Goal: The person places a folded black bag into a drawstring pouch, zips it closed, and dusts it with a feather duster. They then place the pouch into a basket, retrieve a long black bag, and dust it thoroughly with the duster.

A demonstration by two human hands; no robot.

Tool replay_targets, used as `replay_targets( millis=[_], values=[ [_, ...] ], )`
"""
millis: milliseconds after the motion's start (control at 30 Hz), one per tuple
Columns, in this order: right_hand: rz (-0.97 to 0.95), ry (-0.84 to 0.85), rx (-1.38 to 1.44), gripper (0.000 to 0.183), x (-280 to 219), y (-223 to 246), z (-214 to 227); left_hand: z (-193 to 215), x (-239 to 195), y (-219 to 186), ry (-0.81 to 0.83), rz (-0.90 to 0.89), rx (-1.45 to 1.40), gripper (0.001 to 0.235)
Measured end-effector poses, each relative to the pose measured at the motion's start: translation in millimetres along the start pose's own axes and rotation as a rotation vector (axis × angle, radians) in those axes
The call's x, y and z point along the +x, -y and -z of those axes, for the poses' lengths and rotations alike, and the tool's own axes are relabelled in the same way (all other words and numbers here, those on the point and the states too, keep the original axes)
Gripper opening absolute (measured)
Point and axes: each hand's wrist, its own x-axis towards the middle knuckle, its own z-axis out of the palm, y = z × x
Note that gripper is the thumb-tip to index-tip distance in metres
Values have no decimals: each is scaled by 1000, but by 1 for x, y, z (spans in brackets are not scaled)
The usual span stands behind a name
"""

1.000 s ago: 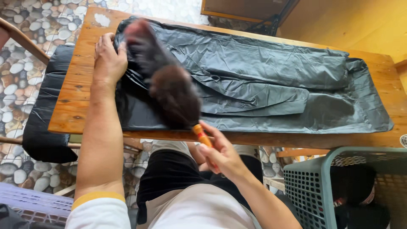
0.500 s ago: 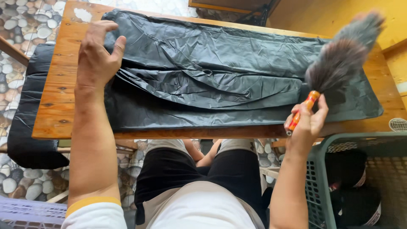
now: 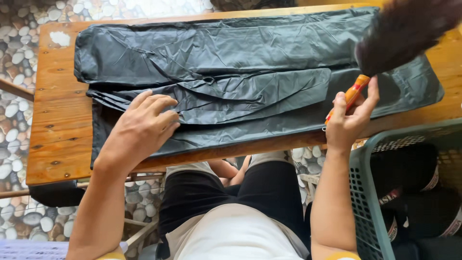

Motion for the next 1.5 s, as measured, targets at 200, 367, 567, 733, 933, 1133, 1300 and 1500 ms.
replay_targets(
  millis=[200, 367, 567, 733, 933, 1133, 1300, 1500],
  values=[
    [-54, -18, 72, 58, 3, -6, 3, 2, 13, 0, 69, 19, -6, 33],
    [13, -39, 68, 58, 4, -6, 4, 6, 19, -3, 157, 49, 38, 7],
    [14, -12, 55, 58, 1, 2, 5, 13, 35, 11, 1, 185, 59, 4],
    [57, -13, 33, 60, 1, 4, 5, -17, 62, 78, -211, 258, 327, 7],
    [25, -11, 47, 58, 0, 13, 4, -47, 77, 99, -346, 267, 349, 33],
    [14, 22, 23, 59, 0, 12, 1, -106, 35, 129, 33, 311, 275, 46],
    [58, -1, -5, 61, -4, 11, -2, -99, 24, 135, -83, 338, 102, 54],
    [196, -39, -17, 62, -7, -4, -3, -70, -11, 195, -108, 655, 76, 64]
  ],
)
